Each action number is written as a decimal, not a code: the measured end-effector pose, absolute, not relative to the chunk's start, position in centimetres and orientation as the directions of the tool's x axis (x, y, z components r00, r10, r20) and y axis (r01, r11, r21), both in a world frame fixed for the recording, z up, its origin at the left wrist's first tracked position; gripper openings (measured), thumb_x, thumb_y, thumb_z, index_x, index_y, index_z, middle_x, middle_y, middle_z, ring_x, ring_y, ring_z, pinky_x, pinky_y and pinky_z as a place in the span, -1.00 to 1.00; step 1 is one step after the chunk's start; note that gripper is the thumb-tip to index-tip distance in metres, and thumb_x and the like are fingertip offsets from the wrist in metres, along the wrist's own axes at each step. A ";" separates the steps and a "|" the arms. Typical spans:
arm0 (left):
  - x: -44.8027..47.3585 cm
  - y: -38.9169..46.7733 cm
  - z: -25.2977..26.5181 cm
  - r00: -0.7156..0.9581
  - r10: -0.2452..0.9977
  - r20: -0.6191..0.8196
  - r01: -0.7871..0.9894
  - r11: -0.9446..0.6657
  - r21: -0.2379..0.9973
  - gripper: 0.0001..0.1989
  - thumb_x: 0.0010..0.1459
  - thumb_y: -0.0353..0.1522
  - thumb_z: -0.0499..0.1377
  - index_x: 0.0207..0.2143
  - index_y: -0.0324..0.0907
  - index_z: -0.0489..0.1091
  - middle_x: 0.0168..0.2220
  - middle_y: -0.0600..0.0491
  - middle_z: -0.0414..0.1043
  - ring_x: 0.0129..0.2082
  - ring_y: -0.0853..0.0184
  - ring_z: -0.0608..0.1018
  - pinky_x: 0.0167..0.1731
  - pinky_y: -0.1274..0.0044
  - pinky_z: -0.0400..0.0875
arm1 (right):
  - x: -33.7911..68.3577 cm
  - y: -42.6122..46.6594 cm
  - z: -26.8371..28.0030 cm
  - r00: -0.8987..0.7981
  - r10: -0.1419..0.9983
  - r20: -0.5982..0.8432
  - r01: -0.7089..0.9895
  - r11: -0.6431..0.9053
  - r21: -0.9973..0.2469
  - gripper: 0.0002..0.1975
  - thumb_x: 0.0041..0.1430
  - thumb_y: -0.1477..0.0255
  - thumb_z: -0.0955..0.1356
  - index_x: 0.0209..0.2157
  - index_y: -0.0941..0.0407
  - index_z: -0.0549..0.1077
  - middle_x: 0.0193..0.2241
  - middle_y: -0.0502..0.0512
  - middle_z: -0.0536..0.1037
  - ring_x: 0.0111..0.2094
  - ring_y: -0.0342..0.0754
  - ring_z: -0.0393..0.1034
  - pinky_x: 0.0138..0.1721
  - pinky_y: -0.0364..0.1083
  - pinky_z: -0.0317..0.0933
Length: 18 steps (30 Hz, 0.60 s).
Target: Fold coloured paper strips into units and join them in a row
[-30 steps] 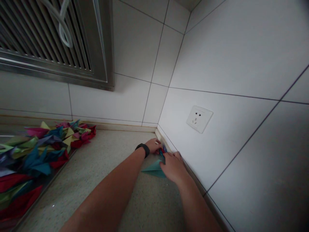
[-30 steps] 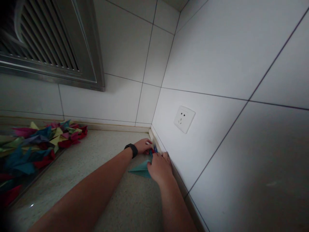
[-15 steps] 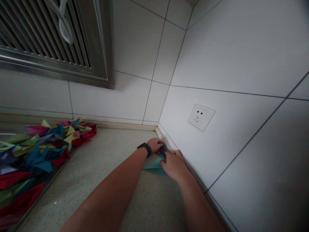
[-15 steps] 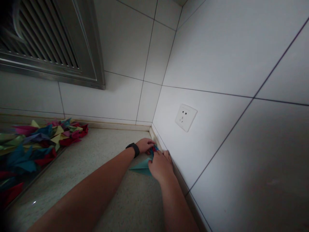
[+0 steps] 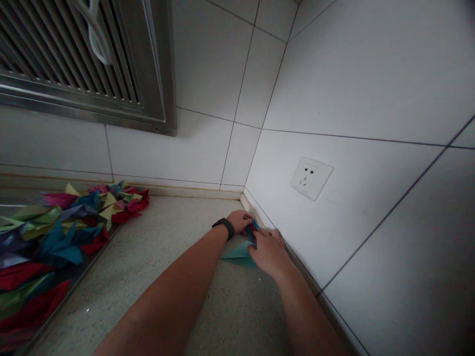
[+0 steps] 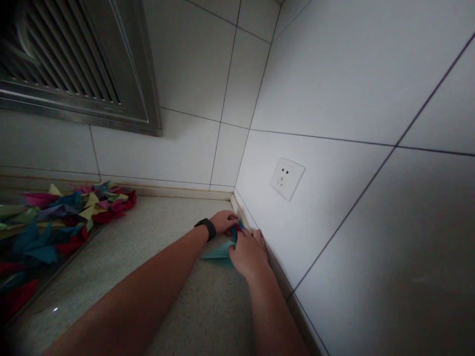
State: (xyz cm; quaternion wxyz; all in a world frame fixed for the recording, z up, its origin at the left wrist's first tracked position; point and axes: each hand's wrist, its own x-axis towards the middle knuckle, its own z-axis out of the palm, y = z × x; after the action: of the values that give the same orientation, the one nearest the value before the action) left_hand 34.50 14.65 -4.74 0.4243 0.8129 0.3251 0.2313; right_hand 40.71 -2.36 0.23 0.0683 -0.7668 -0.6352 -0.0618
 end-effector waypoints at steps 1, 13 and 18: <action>34.6 14.6 -4.8 0.679 0.728 0.100 0.334 -0.427 0.840 -0.69 0.19 -0.27 0.13 -0.05 -0.21 0.42 -0.19 -0.07 0.53 -0.59 0.47 0.53 -0.60 0.69 0.39 | 40.7 -2.4 0.2 0.181 0.966 0.182 0.983 -0.180 -0.024 -0.61 0.12 0.30 0.25 -0.04 0.13 0.43 0.00 0.17 0.43 0.00 0.17 0.13 0.02 0.04 -0.10; 35.0 14.3 -4.6 0.612 0.785 0.097 0.325 -0.362 0.874 -0.71 0.14 -0.30 0.16 -0.09 -0.22 0.43 -0.16 -0.09 0.51 -0.50 0.35 0.57 -0.55 0.60 0.43 | 40.7 -2.4 -0.1 0.170 0.967 0.191 0.985 -0.173 0.000 -0.58 0.10 0.27 0.25 -0.06 0.16 0.45 -0.01 0.20 0.44 0.01 0.21 0.10 0.01 0.06 -0.07; 35.5 14.4 -5.1 0.572 0.818 0.065 0.273 -0.264 0.925 -0.63 0.11 -0.35 0.19 -0.01 -0.22 0.32 -0.10 -0.12 0.46 -0.44 0.36 0.56 -0.52 0.61 0.44 | 40.7 -2.3 -0.1 0.187 0.963 0.195 0.982 -0.189 -0.009 -0.56 0.11 0.28 0.25 -0.01 0.17 0.42 -0.03 0.21 0.45 0.00 0.21 0.11 0.00 0.06 -0.06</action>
State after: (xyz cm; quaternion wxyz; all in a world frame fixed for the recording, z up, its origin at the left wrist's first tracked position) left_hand 35.53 14.40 -5.06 0.4830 0.7435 0.3667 0.2820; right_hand 40.70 -2.33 -0.15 0.0656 -0.7674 -0.6336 -0.0727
